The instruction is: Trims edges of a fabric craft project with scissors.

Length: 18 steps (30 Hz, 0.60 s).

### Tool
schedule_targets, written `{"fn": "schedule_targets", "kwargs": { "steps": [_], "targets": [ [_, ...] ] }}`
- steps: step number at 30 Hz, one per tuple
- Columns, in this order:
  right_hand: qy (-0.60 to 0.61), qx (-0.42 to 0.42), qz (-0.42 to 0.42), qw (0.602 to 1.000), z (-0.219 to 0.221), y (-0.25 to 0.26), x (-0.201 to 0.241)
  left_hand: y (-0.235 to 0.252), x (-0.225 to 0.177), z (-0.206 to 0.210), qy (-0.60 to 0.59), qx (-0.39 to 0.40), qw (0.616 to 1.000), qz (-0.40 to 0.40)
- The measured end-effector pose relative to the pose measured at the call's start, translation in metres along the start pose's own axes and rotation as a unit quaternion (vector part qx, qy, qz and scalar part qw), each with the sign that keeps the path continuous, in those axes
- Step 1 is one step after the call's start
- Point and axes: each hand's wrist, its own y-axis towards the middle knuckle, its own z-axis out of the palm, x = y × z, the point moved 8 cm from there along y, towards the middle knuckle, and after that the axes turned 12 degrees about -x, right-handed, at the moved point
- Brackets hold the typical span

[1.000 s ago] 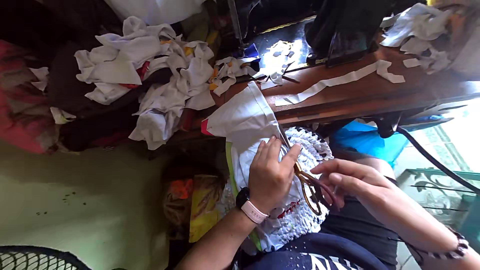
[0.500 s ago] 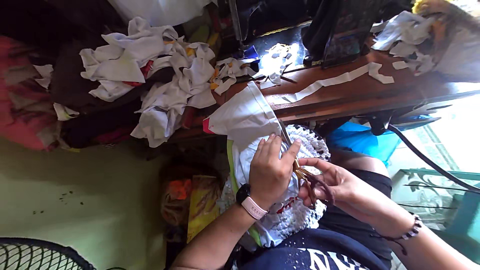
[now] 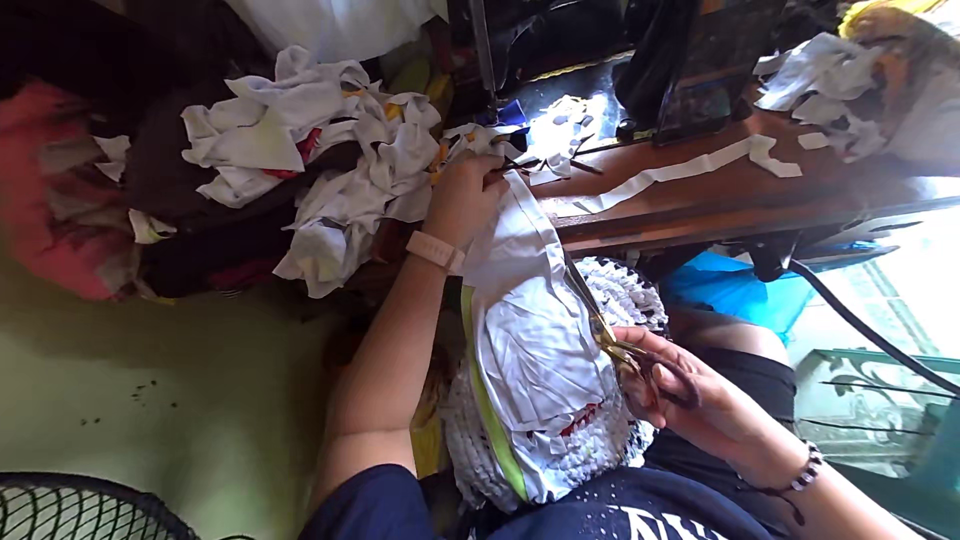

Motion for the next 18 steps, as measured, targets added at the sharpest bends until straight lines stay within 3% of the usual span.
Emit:
{"fn": "schedule_targets", "kwargs": {
  "steps": [6,13,18],
  "targets": [
    [0.012,0.014,-0.005,1.000,0.000,0.001,-0.001,0.022,0.006,0.008,0.004,0.057,0.998,0.007],
    [0.021,0.011,-0.010,1.000,-0.002,0.002,-0.004,0.026,0.003,0.009,-0.018,0.070,0.997,0.036],
    [0.024,0.012,-0.010,1.000,-0.002,0.002,-0.004,0.025,0.002,0.003,-0.144,0.037,0.988,0.032]
  ]
}}
